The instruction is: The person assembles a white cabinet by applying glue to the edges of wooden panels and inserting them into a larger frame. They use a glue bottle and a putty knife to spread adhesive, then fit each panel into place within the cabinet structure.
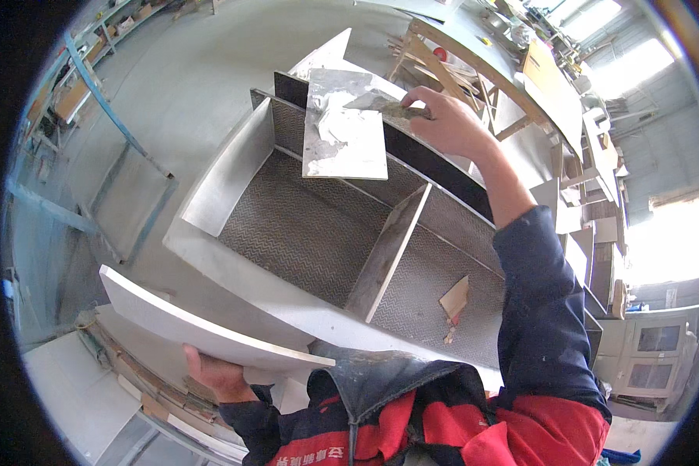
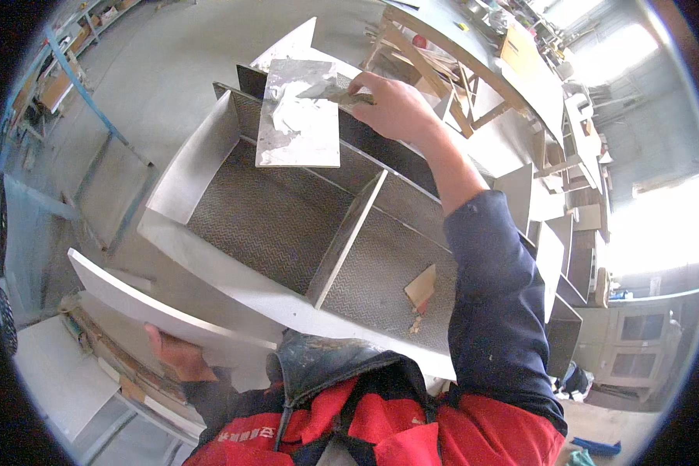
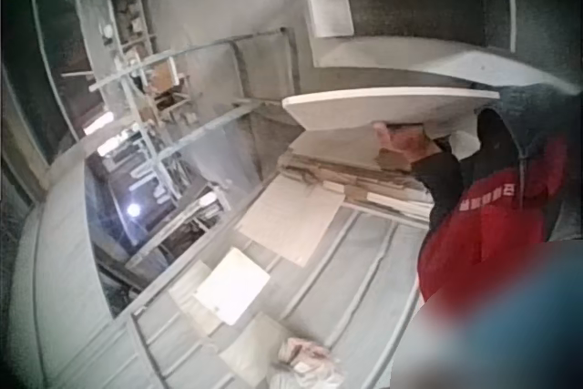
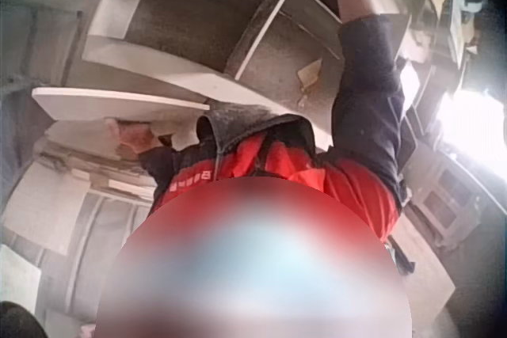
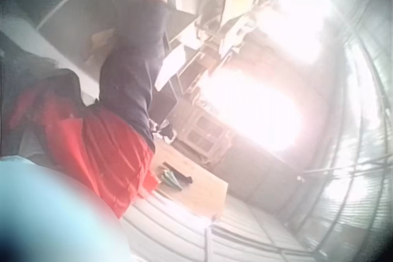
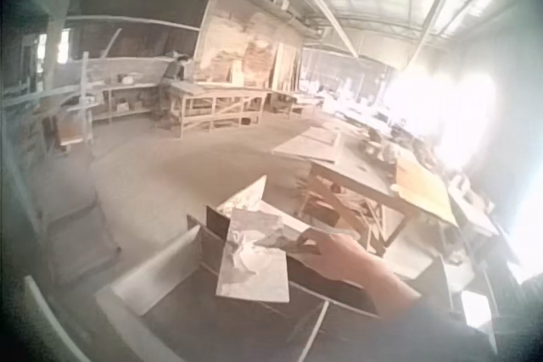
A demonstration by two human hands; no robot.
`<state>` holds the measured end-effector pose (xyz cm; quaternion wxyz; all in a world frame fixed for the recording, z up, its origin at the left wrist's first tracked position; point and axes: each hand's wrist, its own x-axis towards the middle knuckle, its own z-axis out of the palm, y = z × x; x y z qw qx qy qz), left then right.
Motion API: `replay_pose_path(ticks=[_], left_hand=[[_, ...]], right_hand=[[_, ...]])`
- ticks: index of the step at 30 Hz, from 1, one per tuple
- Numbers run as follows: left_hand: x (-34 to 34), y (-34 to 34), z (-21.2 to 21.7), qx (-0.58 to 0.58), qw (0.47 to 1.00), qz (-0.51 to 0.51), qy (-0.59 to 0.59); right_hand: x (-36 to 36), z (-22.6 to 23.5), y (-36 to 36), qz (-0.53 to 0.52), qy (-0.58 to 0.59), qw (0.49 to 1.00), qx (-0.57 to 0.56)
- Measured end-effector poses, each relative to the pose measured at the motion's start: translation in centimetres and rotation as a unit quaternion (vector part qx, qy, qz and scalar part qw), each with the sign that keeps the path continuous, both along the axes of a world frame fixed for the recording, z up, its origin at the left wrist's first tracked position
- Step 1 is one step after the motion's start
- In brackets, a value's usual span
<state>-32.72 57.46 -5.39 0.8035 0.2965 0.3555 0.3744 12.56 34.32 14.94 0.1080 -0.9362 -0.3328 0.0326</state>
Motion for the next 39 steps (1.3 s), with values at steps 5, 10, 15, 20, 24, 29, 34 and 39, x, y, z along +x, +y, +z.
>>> replay_pose_path(ticks=[5,10,15,20,24,29,34,39], left_hand=[[-0.5,0.6,-1.0,-0.022,0.998,-0.009,-0.054],[-0.3,0.3,-0.4,-0.008,0.999,-0.011,-0.031],[-0.9,0.5,-0.3,-0.033,0.998,-0.022,-0.046],[-0.5,0.5,0.4,-0.012,0.997,-0.040,-0.070],[-1.2,0.7,1.2,-0.020,0.999,-0.006,-0.039],[-4.4,2.1,-0.3,0.168,0.983,0.018,0.067],[-3.0,0.0,6.6,0.260,0.956,-0.118,0.063],[-1.1,-4.3,11.1,0.287,0.927,-0.235,0.053]], right_hand=[[-1.6,-0.4,1.6,0.041,0.027,0.999,-0.002],[-1.3,-3.7,1.0,0.064,0.063,0.996,0.014],[-1.8,-2.9,0.3,0.051,0.064,0.997,-0.016],[-1.1,-1.2,-0.1,0.078,0.008,0.995,-0.060],[-1.7,1.5,1.3,0.084,0.015,0.991,-0.101],[-1.5,3.7,0.8,0.153,-0.052,0.982,-0.093],[-7.6,5.7,-2.7,0.101,0.351,0.862,0.350],[-13.5,4.3,-6.6,0.187,0.570,0.670,0.437]])
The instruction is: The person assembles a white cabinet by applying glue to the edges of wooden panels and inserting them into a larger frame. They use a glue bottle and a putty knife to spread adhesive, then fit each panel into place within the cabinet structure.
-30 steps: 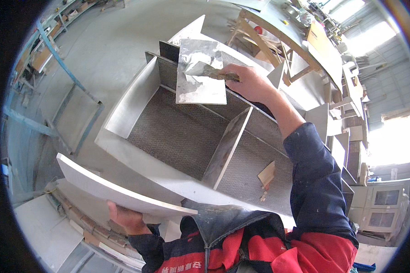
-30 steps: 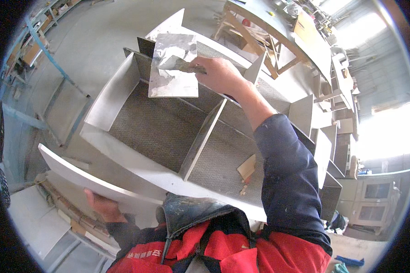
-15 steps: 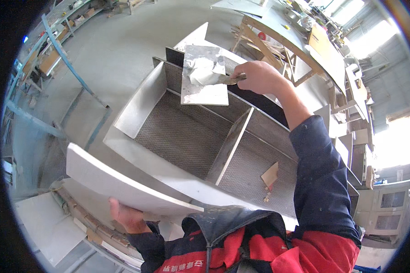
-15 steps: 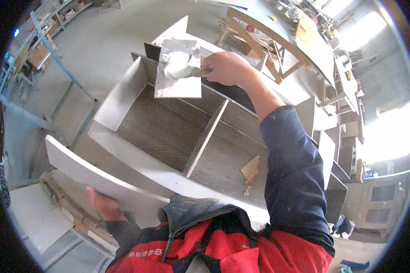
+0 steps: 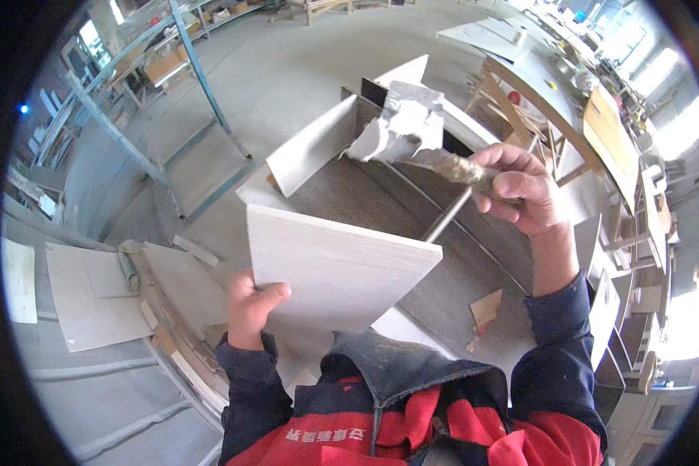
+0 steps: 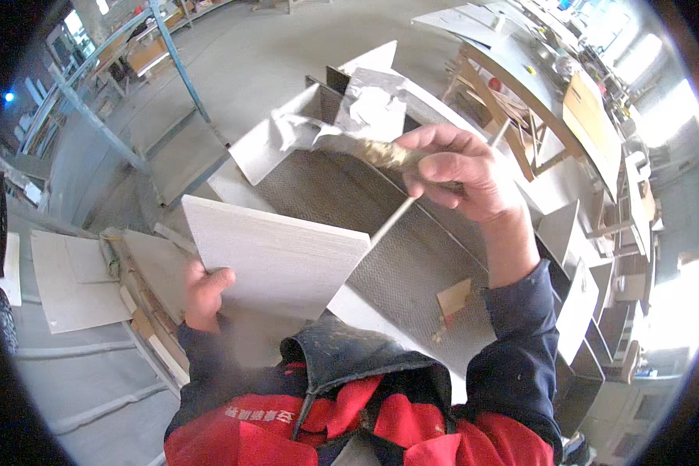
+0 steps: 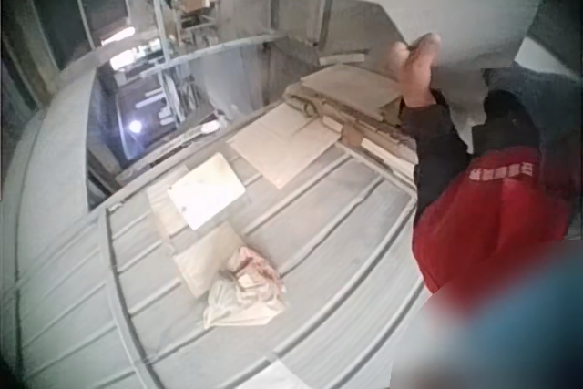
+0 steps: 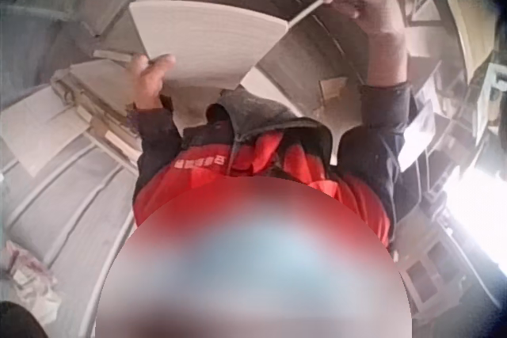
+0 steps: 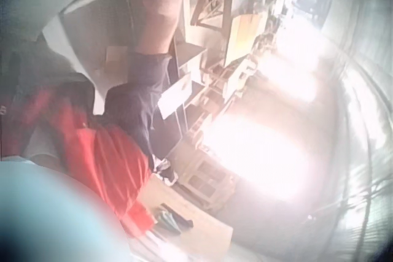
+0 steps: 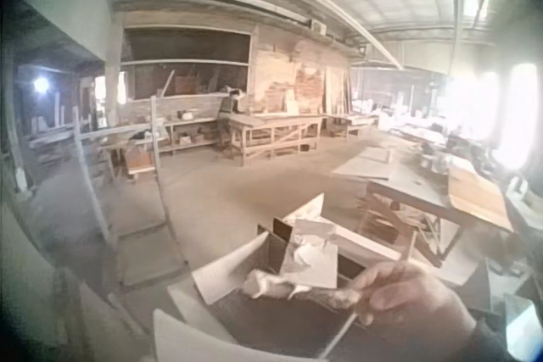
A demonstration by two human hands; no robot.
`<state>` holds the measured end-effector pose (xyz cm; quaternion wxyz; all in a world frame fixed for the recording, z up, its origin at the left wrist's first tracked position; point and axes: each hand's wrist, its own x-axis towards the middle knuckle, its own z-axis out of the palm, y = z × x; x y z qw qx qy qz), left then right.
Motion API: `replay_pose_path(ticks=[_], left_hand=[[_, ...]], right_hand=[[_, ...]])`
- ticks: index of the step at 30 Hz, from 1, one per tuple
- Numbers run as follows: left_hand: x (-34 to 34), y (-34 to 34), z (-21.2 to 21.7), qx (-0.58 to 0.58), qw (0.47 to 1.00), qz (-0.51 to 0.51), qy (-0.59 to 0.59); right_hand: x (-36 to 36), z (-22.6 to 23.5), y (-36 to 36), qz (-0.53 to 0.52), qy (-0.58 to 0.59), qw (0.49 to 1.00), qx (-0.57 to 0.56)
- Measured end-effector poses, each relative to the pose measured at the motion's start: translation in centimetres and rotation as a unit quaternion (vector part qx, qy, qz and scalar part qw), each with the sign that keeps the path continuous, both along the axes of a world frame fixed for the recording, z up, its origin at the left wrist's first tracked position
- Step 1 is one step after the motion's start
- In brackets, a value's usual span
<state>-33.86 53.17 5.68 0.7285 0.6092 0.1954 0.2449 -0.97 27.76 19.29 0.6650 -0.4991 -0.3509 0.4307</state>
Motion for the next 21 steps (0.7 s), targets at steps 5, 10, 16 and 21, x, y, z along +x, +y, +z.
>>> replay_pose_path(ticks=[5,10,16,21], left_hand=[[0.6,-3.3,1.1,0.046,0.996,-0.076,0.018],[0.6,-5.8,1.6,0.078,0.990,-0.113,-0.016],[0.3,-7.9,2.7,0.074,0.988,-0.135,-0.019],[-0.4,-8.6,2.7,0.086,0.985,-0.149,-0.018]], right_hand=[[-3.5,-0.8,-4.8,0.020,0.047,0.998,0.029],[-6.2,-0.3,-8.2,0.015,0.035,0.997,0.064],[-7.7,-0.1,-10.6,0.008,-0.010,0.998,0.059],[-8.8,0.7,-10.9,-0.007,-0.059,0.998,0.025]])
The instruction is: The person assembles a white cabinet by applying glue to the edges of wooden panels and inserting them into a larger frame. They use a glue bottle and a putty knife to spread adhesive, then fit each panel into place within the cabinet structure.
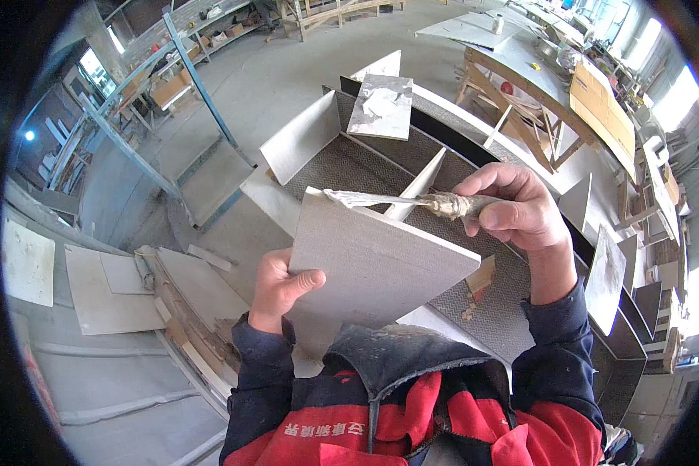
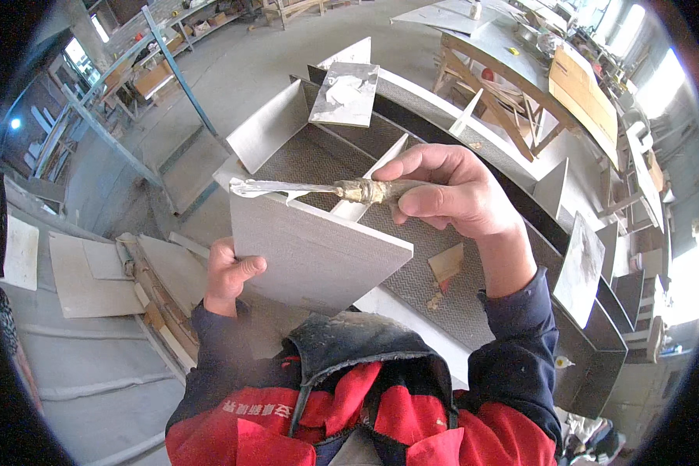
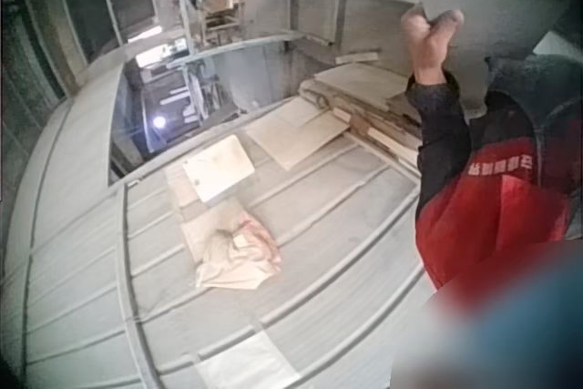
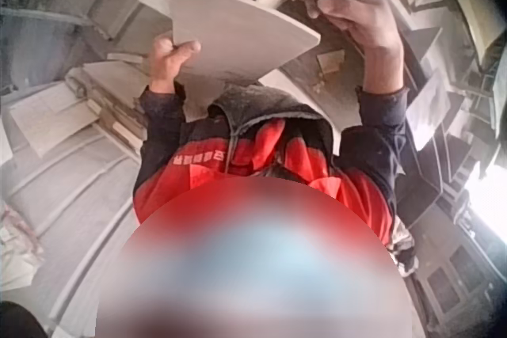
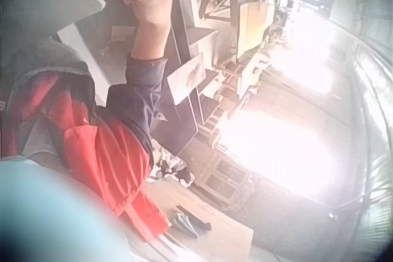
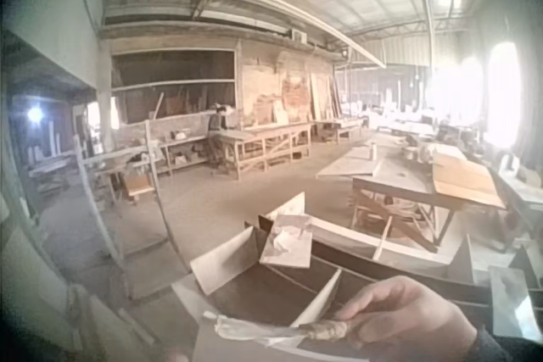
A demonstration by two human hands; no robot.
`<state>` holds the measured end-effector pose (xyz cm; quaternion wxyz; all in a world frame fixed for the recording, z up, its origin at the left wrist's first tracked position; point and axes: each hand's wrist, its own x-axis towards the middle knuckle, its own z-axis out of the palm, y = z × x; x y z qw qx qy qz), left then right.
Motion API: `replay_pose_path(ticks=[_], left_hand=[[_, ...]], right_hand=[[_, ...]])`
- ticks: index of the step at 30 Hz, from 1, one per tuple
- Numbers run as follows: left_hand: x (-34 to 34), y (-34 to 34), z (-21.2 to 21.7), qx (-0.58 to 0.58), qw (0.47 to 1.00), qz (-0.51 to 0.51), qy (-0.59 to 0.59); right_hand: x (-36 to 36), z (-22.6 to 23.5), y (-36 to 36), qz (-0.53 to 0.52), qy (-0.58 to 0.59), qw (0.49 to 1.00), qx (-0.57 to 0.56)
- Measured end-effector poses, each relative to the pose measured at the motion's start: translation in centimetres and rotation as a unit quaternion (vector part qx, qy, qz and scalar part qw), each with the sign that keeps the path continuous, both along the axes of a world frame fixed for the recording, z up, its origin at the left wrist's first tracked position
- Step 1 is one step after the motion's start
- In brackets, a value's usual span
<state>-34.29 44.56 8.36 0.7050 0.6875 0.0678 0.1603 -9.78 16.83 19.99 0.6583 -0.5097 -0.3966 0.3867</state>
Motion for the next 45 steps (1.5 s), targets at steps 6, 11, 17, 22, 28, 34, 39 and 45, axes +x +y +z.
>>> replay_pose_path(ticks=[6,11,17,22,28,34,39,45], left_hand=[[0.0,0.3,-0.8,-0.007,1.000,0.011,-0.008],[0.3,1.4,-1.9,-0.030,0.999,0.027,-0.034],[0.8,2.7,-2.2,-0.053,0.995,0.064,-0.064],[1.5,3.7,-2.5,-0.045,0.994,0.065,-0.075],[2.9,3.3,-2.3,-0.063,0.989,0.081,-0.104],[3.8,2.8,-2.6,-0.122,0.984,0.090,-0.092],[3.6,3.8,-3.7,-0.115,0.986,0.080,-0.094],[4.2,3.5,-3.8,-0.100,0.992,0.038,-0.062]], right_hand=[[0.4,0.9,-0.2,-0.019,-0.054,0.997,-0.050],[1.6,2.2,-1.0,-0.033,-0.134,0.988,-0.073],[3.5,3.7,-2.9,-0.017,-0.150,0.984,-0.094],[4.5,4.0,-4.7,-0.035,-0.174,0.978,-0.106],[5.9,3.7,-6.4,-0.050,-0.185,0.978,-0.080],[7.8,3.4,-8.2,-0.037,-0.249,0.964,-0.082],[7.5,1.8,-6.1,-0.150,-0.111,0.982,-0.021],[5.6,1.0,0.7,-0.040,-0.025,0.999,0.015]])
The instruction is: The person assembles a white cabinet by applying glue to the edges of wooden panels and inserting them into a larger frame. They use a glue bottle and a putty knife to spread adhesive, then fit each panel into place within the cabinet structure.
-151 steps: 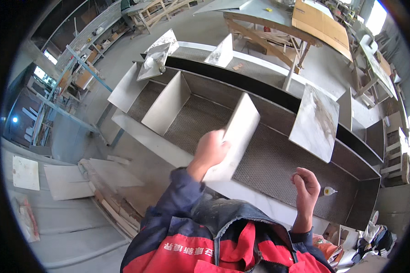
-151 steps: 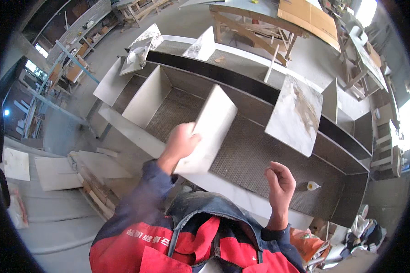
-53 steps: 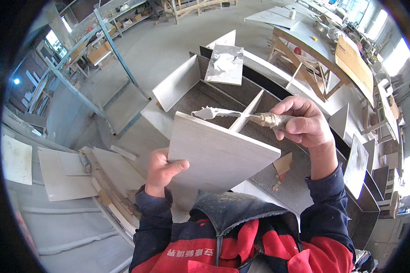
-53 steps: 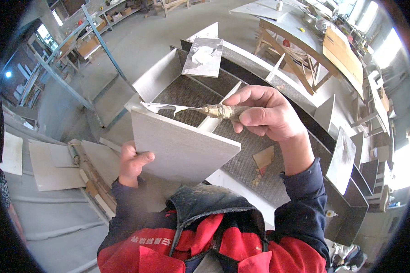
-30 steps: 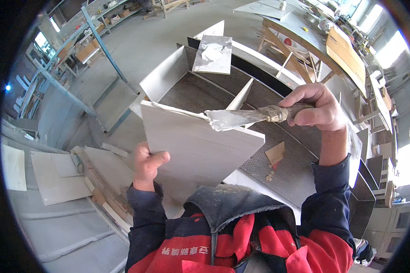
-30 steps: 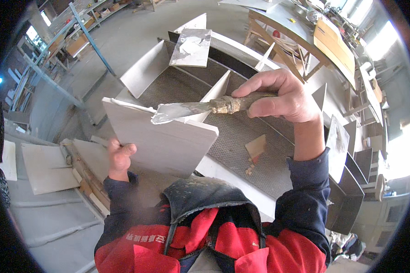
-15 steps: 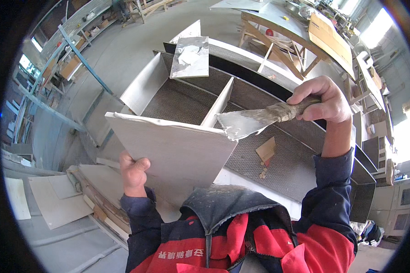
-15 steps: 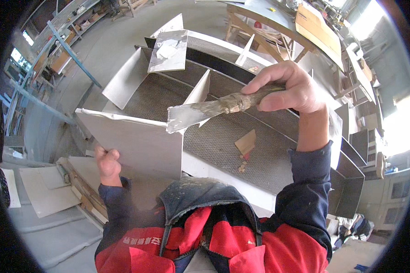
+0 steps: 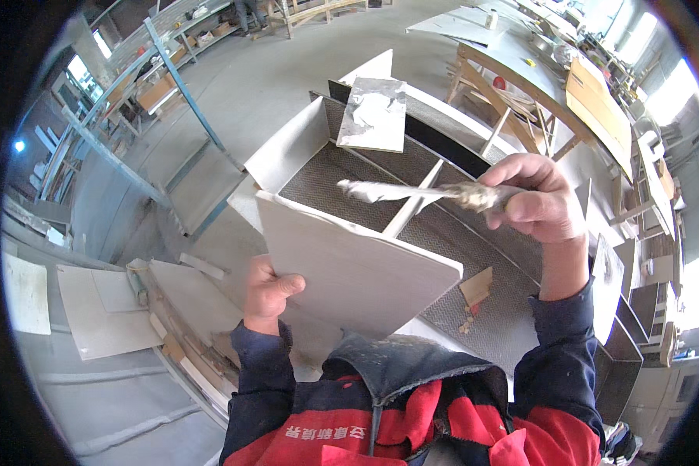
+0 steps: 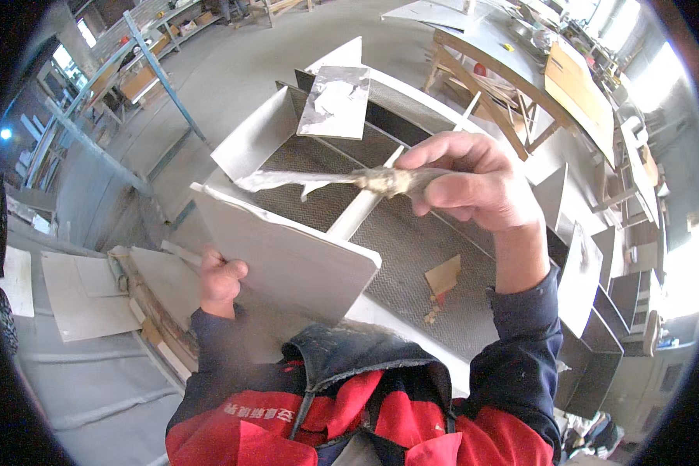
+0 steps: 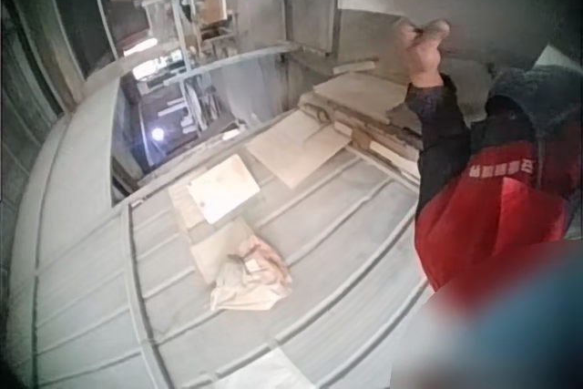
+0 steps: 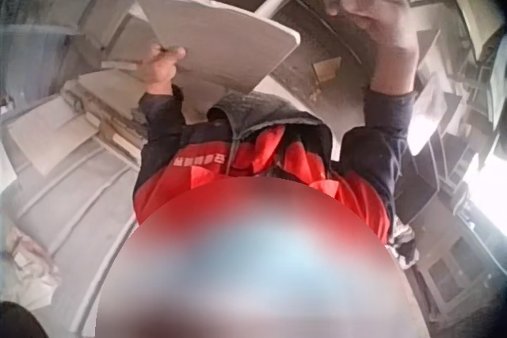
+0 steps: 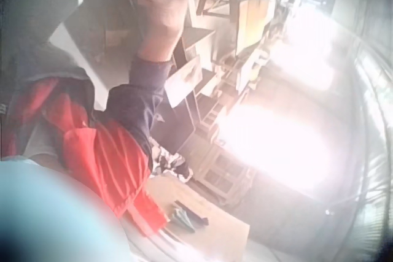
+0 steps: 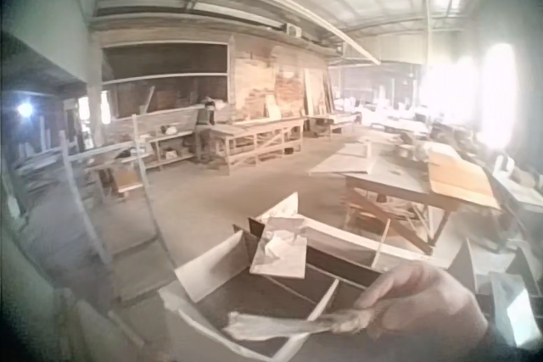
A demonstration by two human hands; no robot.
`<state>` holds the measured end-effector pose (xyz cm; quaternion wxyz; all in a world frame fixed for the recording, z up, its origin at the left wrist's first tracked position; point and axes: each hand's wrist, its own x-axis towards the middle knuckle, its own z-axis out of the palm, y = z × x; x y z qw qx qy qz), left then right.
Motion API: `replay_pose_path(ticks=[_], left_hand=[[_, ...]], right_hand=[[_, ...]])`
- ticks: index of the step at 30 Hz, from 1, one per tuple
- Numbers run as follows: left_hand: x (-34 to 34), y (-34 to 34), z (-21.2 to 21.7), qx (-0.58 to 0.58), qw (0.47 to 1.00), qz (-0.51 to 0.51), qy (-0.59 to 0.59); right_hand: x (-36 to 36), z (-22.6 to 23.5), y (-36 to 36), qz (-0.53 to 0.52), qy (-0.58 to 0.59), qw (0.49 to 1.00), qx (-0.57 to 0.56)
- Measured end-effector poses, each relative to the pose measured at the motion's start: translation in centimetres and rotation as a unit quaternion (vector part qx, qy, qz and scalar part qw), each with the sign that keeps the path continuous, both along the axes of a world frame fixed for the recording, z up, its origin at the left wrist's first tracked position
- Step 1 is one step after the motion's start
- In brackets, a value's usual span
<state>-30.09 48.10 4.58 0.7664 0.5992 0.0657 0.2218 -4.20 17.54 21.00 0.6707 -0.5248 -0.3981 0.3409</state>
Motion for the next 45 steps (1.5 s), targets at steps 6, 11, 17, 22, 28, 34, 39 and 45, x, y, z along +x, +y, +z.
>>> replay_pose_path(ticks=[6,11,17,22,28,34,39,45], left_hand=[[0.2,-0.1,-0.3,0.002,1.000,-0.013,0.016],[0.5,0.4,-1.2,-0.005,1.000,-0.020,-0.003],[1.0,0.2,-0.6,-0.009,1.000,-0.007,0.002],[1.8,0.7,-0.4,-0.030,1.000,0.002,-0.008],[1.6,3.8,-4.5,-0.105,0.994,0.036,-0.002],[0.5,6.4,-5.7,-0.193,0.967,0.162,0.020],[-0.3,8.0,-7.4,-0.179,0.952,0.241,0.068],[-1.5,9.6,-9.5,-0.259,0.932,0.246,0.063]], right_hand=[[-1.9,0.6,3.5,0.018,0.009,0.996,-0.089],[-1.5,0.3,2.5,-0.020,-0.040,0.989,-0.142],[0.7,0.4,0.0,-0.026,-0.080,0.982,-0.171],[1.4,0.8,-0.4,-0.045,-0.113,0.981,-0.149],[3.2,-0.9,0.1,-0.150,-0.159,0.957,-0.189],[8.9,-5.8,7.2,-0.270,-0.371,0.848,-0.266],[12.3,-9.2,14.9,-0.268,-0.401,0.801,-0.355],[14.3,-11.1,18.4,-0.237,-0.418,0.780,-0.400]])
